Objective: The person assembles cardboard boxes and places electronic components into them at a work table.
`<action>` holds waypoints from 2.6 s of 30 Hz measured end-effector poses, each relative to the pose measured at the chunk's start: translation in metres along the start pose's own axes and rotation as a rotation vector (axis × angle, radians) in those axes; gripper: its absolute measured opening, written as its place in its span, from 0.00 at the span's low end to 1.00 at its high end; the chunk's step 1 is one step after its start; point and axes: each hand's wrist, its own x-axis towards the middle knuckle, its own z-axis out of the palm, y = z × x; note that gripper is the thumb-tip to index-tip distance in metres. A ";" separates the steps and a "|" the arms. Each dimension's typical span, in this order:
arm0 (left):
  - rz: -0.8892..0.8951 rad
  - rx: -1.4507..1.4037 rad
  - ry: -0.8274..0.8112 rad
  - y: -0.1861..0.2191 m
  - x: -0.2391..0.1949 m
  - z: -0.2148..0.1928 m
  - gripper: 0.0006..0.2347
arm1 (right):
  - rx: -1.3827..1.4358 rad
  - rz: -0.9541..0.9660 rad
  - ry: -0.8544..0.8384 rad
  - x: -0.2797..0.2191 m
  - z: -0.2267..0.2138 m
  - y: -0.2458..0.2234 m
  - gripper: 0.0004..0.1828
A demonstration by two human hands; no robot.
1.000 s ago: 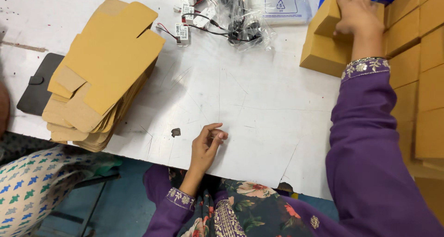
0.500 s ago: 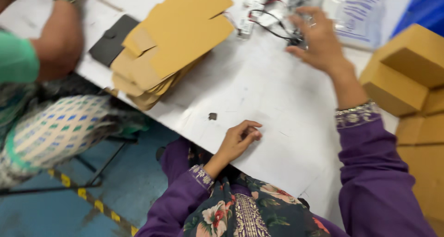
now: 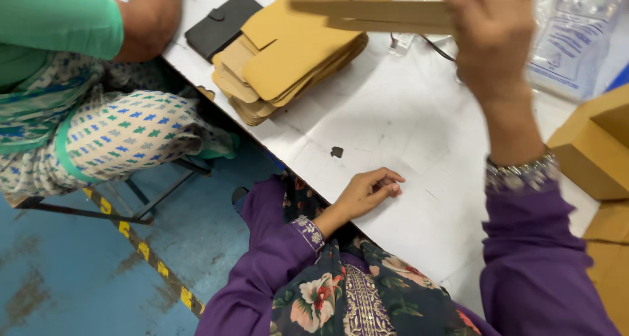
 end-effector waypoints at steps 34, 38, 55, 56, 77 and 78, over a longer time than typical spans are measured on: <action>-0.077 -0.357 0.391 -0.006 0.025 -0.056 0.15 | 0.537 0.525 -0.972 -0.179 -0.008 -0.111 0.88; 0.015 -0.192 0.432 0.015 0.017 -0.058 0.13 | 0.403 0.540 -0.977 -0.155 -0.010 -0.132 0.90; 0.570 0.721 0.024 0.153 -0.005 -0.062 0.29 | 2.008 0.727 -0.706 -0.145 -0.039 -0.112 0.79; 0.517 0.712 -0.009 0.156 -0.002 -0.063 0.28 | 2.024 0.745 -0.676 -0.146 -0.038 -0.115 0.80; 0.340 0.032 0.148 0.112 0.011 -0.031 0.46 | 2.116 0.902 -0.250 -0.165 -0.031 -0.114 0.64; 0.317 -0.114 0.080 0.109 0.012 -0.027 0.46 | 2.136 0.918 -0.202 -0.168 -0.024 -0.120 0.65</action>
